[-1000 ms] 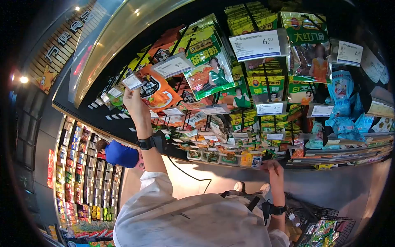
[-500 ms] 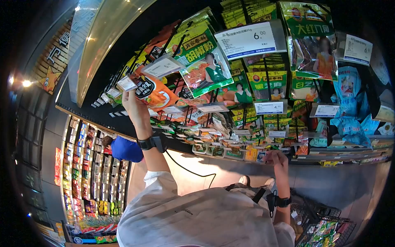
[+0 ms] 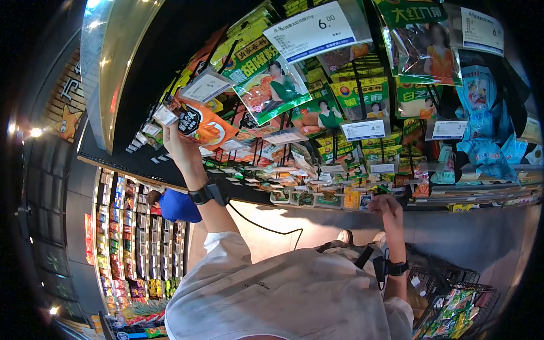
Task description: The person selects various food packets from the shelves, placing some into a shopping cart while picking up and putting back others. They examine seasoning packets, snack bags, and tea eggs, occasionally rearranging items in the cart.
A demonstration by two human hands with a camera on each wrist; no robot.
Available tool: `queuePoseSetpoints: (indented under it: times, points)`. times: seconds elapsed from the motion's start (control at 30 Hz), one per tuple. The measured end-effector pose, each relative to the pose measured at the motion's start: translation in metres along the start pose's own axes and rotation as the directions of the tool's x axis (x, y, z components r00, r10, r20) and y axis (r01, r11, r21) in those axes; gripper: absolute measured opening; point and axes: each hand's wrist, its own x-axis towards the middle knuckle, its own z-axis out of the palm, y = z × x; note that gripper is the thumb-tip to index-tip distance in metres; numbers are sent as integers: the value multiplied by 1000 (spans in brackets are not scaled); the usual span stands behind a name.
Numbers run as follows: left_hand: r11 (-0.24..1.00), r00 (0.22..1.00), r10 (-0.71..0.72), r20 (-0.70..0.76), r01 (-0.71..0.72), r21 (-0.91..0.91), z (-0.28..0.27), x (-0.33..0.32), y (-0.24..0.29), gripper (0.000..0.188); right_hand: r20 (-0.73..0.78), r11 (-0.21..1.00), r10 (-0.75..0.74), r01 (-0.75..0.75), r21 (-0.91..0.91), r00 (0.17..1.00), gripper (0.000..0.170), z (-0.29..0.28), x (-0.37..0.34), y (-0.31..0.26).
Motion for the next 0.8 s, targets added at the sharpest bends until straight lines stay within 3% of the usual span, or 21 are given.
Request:
queuePoseSetpoints:
  times: [0.23, 0.33, 0.63, 0.8]
  points:
    - [997, 999, 39, 17, -40, 65, 3, 1, 0, 24, 12, 1000, 2, -2, -6, 1000, 28, -1, -4, 3]
    - [996, 1000, -4, -6, 5, 88, 11, -8, 9, 25, 2, 1000, 16, -16, 8, 1000, 28, 1, -6, 2]
    - [999, 999, 28, 21, -28, 24, 3, -2, 1, 26, -16, 1000, 16, -16, -27, 1000, 29, 7, -11, -1]
    - [997, 999, 18, 38, -20, 75, 5, 0, 4, 24, -5, 1000, 1, -1, -3, 1000, 29, 6, -10, 2]
